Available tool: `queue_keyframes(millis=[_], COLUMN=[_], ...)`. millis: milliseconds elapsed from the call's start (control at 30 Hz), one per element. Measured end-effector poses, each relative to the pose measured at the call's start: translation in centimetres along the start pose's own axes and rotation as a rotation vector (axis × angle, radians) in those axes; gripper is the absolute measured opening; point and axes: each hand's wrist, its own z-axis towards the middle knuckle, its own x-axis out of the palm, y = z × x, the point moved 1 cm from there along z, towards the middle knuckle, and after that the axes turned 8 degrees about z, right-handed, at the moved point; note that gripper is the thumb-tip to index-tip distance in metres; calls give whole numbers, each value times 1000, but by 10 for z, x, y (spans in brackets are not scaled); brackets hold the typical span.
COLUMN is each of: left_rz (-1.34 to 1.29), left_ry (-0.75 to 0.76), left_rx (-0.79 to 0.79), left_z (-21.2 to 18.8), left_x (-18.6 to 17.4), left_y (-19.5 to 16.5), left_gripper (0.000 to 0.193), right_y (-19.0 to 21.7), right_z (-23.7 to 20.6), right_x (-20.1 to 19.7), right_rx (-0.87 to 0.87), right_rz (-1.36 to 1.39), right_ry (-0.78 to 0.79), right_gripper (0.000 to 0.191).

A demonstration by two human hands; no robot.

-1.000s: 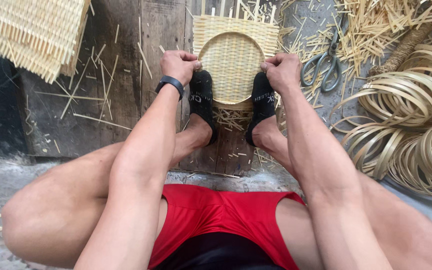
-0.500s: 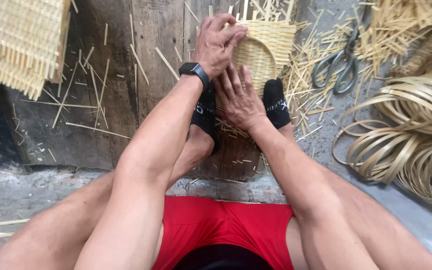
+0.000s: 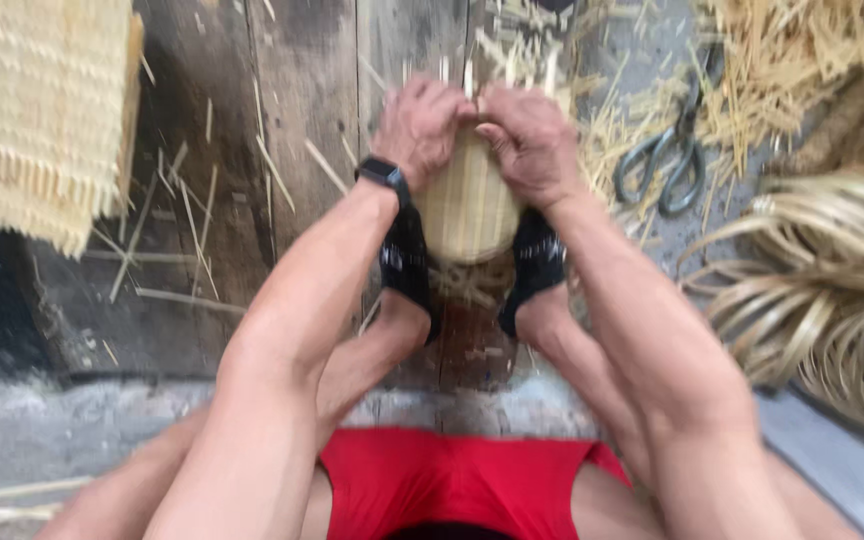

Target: The person sits on the floor assembling woven bamboo trays. They bend a thin bamboo strip into a rim hoop, fit the hoop around the edge of a square woven bamboo mat, press the mat into a round wooden mold, and trim excess strip ends with scissors.

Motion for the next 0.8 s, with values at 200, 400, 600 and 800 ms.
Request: queue_keyframes(millis=[200,400,600,800], left_rz=[-379,-479,-358,-241], left_ry=[121,159,245,-58], left_rx=[-277,-415,-354,-82], left_z=[13,13,12,-16], left_x=[8,29,-8,-80], left_y=[9,24,-2,-65], left_gripper=[27,36,34,45], right_y=[-42,-75,-64,-13], right_z=[-1,-19,-8,-69], right_x=[30,48,-43,-296], right_rx=[532,617,425,405], right_rz=[302,657,655,-449], right_ry=[40,10,-248,291], right_gripper=[21,20,34,30])
